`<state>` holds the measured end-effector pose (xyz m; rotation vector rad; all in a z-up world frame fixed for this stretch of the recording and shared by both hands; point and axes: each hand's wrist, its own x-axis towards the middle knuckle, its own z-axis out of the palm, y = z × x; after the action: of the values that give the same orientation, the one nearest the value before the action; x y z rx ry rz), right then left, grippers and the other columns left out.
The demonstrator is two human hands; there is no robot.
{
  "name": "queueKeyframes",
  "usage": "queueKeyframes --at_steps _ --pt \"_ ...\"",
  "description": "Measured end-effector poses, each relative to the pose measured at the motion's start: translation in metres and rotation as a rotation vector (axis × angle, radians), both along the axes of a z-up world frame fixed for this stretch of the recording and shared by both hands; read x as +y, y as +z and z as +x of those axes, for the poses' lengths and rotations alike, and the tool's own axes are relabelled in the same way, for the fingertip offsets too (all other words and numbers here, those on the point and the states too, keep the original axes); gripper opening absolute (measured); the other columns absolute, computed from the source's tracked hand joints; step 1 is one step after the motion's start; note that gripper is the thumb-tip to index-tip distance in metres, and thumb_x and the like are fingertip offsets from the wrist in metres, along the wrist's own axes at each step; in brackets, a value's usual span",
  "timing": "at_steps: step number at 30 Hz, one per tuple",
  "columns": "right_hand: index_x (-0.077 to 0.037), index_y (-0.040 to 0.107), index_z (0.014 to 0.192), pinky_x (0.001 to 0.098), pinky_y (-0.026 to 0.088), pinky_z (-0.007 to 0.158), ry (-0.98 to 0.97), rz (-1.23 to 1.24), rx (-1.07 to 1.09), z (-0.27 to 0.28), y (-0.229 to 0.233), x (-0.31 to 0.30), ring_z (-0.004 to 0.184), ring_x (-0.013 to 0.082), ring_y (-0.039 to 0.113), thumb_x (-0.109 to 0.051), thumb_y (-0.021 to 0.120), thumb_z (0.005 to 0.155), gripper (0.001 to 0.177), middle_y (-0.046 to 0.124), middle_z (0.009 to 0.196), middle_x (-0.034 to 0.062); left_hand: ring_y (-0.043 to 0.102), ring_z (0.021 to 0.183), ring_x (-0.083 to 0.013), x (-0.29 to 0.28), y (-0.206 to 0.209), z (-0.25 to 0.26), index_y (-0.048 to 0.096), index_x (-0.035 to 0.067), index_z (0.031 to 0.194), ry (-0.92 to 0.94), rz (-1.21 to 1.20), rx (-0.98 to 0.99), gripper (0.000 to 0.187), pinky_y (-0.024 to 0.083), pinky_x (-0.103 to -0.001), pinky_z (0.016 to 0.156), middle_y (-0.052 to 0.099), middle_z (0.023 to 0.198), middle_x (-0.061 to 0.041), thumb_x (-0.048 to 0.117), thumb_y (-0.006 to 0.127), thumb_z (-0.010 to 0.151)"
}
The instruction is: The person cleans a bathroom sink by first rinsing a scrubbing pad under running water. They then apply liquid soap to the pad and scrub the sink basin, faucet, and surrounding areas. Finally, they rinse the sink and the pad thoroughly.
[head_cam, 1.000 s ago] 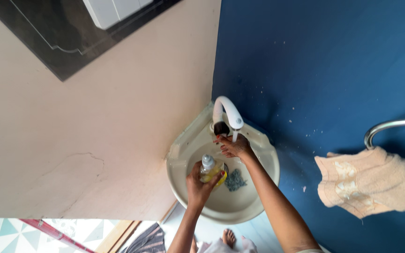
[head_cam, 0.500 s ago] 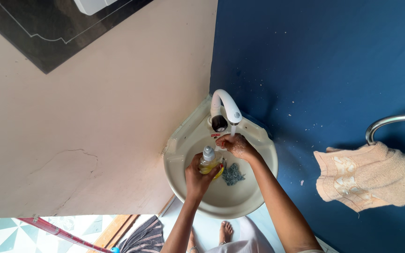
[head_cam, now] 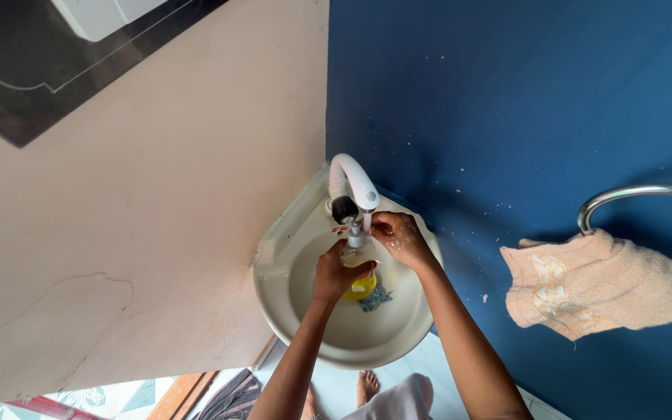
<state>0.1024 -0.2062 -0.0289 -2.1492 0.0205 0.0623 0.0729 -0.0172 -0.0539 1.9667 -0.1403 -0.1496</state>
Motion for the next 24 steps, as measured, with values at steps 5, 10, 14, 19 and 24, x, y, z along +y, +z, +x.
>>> queueKeyframes --at_steps 5,10,14,19,24 --pt "-0.005 0.077 0.103 0.0308 0.059 0.084 0.069 0.131 0.155 0.010 -0.022 -0.012 0.087 0.0163 0.072 0.006 0.060 0.091 0.023 0.078 0.092 0.0077 0.077 0.086 -0.0274 0.019 0.020 -0.020 0.074 0.010 0.108 -0.131 0.198 0.012 0.064 0.059 -0.040 0.081 0.080 0.096 -0.011 0.044 0.093 0.058" --pt "-0.006 0.078 0.102 0.0300 0.059 0.081 0.216 0.100 0.145 0.010 -0.034 0.009 0.084 0.0125 0.071 0.008 0.064 0.085 0.026 0.076 0.089 0.0042 0.077 0.086 -0.0283 0.043 0.040 -0.042 0.074 0.011 0.113 -0.067 0.151 0.000 0.064 0.060 -0.040 0.080 0.080 0.096 -0.010 0.040 0.093 0.060" --pt "-0.008 0.077 0.104 0.0314 0.059 0.080 0.121 0.019 0.079 0.002 -0.034 0.020 0.089 0.0143 0.073 -0.001 0.069 0.088 0.019 0.077 0.093 0.0035 0.078 0.088 -0.0286 0.059 0.050 -0.050 0.073 0.010 0.115 0.042 0.070 -0.131 0.063 0.060 -0.040 0.081 0.079 0.100 -0.011 0.037 0.093 0.062" --pt "-0.013 0.076 0.110 0.0304 0.060 0.082 0.094 0.010 0.178 -0.021 0.000 0.021 0.094 0.0153 0.077 -0.017 0.068 0.093 0.019 0.079 0.104 0.0032 0.076 0.086 -0.0296 0.059 0.057 -0.046 0.074 0.014 0.116 0.073 0.193 -0.091 0.064 0.060 -0.041 0.081 0.079 0.099 -0.010 0.035 0.095 0.060" --pt "-0.019 0.073 0.117 0.0309 0.063 0.076 0.245 0.237 0.146 -0.045 0.062 0.026 0.099 0.0127 0.072 -0.036 0.068 0.088 0.034 0.074 0.116 -0.0008 0.075 0.086 -0.0277 0.050 0.050 -0.046 0.075 0.019 0.114 0.001 0.263 -0.137 0.058 0.060 -0.042 0.077 0.078 0.100 -0.004 0.026 0.089 0.058"
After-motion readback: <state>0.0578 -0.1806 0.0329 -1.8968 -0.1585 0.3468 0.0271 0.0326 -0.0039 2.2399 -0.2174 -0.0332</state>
